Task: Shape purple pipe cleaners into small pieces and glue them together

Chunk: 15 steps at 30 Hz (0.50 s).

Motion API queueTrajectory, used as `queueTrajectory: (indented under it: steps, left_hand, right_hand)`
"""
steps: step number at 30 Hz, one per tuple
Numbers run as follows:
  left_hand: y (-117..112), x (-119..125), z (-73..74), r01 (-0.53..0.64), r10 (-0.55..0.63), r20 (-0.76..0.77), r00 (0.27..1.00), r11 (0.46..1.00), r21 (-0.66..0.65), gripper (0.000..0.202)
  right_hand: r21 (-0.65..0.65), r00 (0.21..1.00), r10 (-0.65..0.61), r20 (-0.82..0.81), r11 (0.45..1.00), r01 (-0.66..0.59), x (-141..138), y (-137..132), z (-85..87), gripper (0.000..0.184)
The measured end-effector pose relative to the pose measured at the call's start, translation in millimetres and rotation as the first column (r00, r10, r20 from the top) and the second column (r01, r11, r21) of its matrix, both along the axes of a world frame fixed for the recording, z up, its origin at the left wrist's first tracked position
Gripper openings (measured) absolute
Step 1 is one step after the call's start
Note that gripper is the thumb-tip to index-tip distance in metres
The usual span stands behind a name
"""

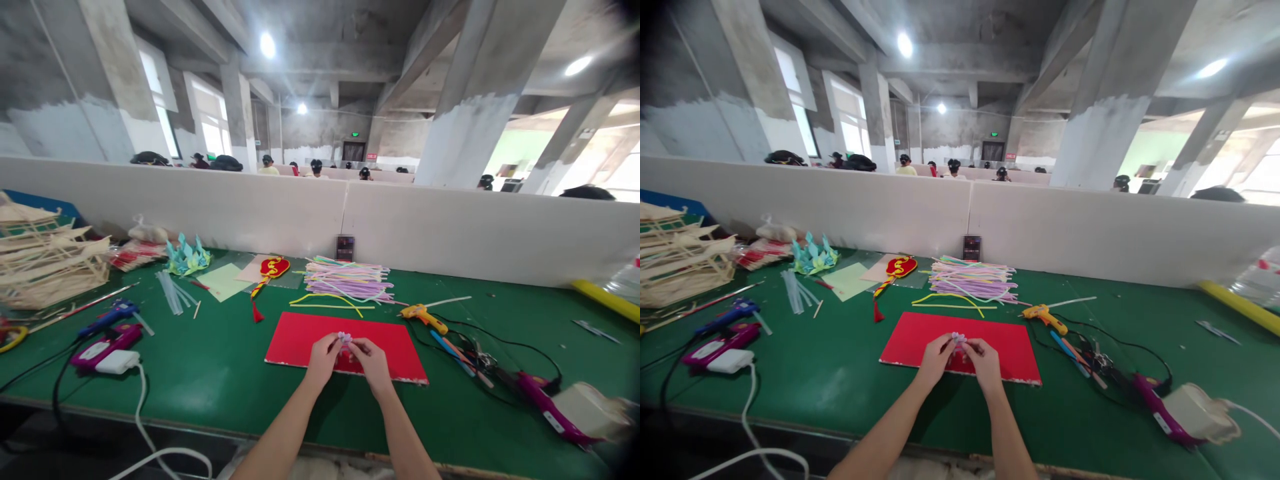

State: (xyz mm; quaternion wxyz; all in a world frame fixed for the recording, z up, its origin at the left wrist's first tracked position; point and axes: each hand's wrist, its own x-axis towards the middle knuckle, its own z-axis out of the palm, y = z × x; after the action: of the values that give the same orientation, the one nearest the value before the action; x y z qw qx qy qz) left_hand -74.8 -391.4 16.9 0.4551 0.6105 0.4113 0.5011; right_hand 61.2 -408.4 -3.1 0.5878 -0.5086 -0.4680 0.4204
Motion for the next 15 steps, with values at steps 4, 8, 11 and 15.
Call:
queueTrajectory:
  steps: [4, 8, 11, 15]
  left_hand:
    - [3.4, 0.9, -3.8, 0.016, -0.011, 0.079, 0.997, 0.998, -0.058, 0.026]
    - [9.1, 1.9, -7.8, 0.025, -0.006, 0.178, 0.984, 0.994, -0.108, 0.036]
    - [10.4, 1.2, -8.6, 0.022, 0.004, 0.207, 0.978, 0.992, -0.122, 0.035]
    - [8.2, -1.1, -6.3, -0.014, 0.036, 0.186, 0.982, 0.993, -0.118, 0.028]
  right_hand:
    - [0.011, 1.000, 0.006, -0.001, 1.000, -0.006, 0.6, 0.0, -0.5, 0.033]
    - [0.021, 1.000, -0.016, -0.016, 1.000, 0.016, 1.3, 1.2, -4.5, 0.033]
    - [0.019, 0.999, -0.010, -0.032, 1.000, 0.011, 1.1, 2.2, -7.3, 0.033]
    - [0.012, 0.999, 0.004, -0.036, 1.000, -0.004, 0.0, 2.1, -6.8, 0.029]
